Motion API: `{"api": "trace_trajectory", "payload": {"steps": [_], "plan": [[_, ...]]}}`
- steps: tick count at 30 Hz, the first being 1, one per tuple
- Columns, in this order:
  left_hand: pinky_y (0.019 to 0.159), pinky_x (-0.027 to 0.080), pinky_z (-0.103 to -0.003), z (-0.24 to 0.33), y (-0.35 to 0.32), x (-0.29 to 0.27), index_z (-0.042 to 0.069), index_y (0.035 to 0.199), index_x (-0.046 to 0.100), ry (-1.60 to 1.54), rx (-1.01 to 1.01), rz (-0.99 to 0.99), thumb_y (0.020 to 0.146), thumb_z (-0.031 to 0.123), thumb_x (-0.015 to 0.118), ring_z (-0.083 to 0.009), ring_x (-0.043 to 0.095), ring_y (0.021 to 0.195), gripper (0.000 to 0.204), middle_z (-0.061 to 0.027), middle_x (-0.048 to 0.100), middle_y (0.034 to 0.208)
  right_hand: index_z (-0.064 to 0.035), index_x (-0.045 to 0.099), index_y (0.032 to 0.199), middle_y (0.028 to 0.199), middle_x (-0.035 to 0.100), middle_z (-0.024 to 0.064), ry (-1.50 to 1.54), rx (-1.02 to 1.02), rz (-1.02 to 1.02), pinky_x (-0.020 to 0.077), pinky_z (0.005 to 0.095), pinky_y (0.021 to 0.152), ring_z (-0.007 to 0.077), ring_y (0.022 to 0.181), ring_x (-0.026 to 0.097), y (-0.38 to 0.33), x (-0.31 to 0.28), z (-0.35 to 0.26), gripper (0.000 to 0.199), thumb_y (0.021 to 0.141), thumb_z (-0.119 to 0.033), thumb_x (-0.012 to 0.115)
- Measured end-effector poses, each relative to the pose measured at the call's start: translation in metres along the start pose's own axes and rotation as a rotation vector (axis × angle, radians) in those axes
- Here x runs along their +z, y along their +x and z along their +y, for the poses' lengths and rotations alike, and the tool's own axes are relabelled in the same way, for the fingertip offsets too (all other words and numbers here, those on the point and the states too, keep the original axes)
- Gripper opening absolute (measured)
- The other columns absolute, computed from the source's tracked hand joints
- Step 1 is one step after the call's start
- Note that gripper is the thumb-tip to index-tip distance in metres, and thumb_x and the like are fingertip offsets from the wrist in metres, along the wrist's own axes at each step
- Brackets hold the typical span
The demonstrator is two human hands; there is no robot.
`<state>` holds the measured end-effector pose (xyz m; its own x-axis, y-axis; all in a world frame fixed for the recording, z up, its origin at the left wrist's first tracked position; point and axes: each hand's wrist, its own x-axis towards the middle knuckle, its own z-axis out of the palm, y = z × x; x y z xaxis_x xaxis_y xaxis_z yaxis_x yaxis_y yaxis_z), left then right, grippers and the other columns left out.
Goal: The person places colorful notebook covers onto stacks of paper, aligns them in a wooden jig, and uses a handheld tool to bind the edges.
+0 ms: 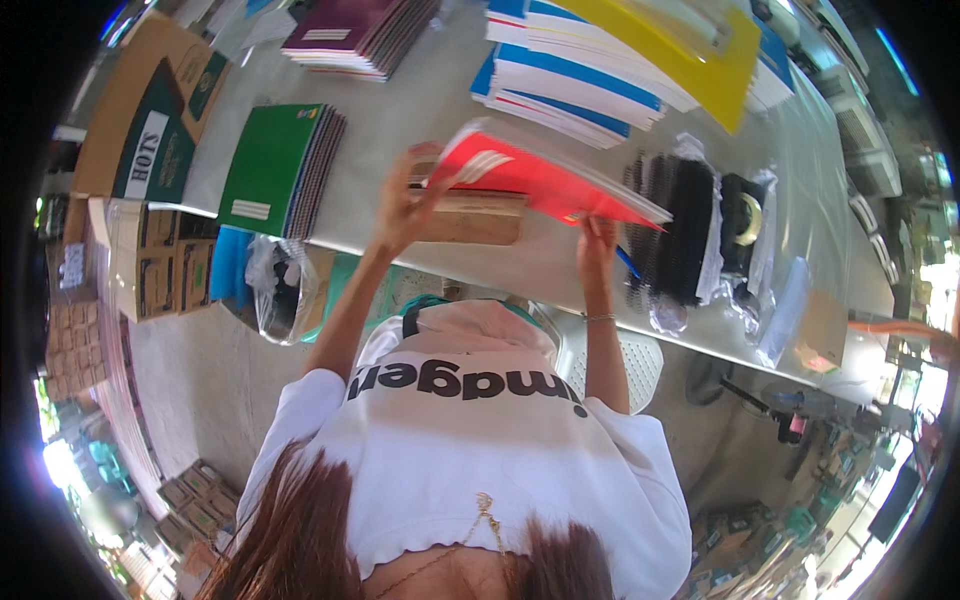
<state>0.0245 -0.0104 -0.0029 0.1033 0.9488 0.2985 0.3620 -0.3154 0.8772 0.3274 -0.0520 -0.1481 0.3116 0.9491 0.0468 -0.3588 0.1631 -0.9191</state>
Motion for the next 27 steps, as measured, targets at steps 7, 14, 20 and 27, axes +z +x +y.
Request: {"api": "trace_trajectory", "payload": {"steps": [7, 14, 20, 27], "plan": [[0.092, 0.042, -0.035, -0.132, -0.051, -0.048, 0.004, 0.115, 0.056, -0.194, -0.095, 0.039, 0.074, 0.01, 0.08, -0.0204, 0.057, 0.101, 0.047, -0.0071, 0.06, 0.112, -0.0086, 0.043, 0.133, 0.127, 0.052, 0.0126, -0.719, -0.2, -0.3, 0.0372, 0.0403, 0.102, 0.0288, 0.118, 0.048, -0.017, 0.084, 0.021, 0.047, 0.089, -0.007, 0.059], [0.094, 0.041, -0.034, -0.136, -0.016, -0.083, 0.004, 0.116, 0.055, -0.072, -0.211, -0.09, 0.078, 0.01, 0.076, -0.0189, 0.056, 0.104, 0.044, -0.0065, 0.062, 0.111, -0.0116, 0.055, 0.111, 0.119, 0.048, 0.0146, -1.481, -0.361, 0.175, 0.0358, 0.0506, 0.091, 0.0366, 0.11, 0.044, -0.011, 0.03, -0.055, 0.035, 0.077, -0.003, 0.061], [0.109, 0.031, -0.042, -0.094, -0.004, -0.088, 0.006, 0.138, 0.037, -0.365, -0.055, 0.083, 0.085, 0.027, 0.071, -0.0249, 0.041, 0.129, 0.066, -0.0093, 0.04, 0.14, -0.0129, 0.053, 0.117, 0.118, 0.05, 0.0135, -1.718, -0.076, 0.814, 0.0365, 0.049, 0.091, 0.0352, 0.112, 0.044, -0.034, -0.114, -0.077, 0.039, 0.082, -0.018, 0.07], [0.107, 0.034, -0.043, -0.078, 0.01, -0.082, 0.003, 0.132, 0.042, -0.55, 0.031, 0.387, 0.099, 0.045, 0.044, -0.0251, 0.046, 0.123, 0.054, -0.0109, 0.046, 0.13, -0.0048, 0.057, 0.114, 0.097, 0.059, 0.013, -1.608, 0.017, 0.599, 0.0423, 0.0403, 0.087, 0.0281, 0.095, 0.054, -0.04, -0.128, -0.09, 0.043, 0.078, -0.019, 0.076]]}}
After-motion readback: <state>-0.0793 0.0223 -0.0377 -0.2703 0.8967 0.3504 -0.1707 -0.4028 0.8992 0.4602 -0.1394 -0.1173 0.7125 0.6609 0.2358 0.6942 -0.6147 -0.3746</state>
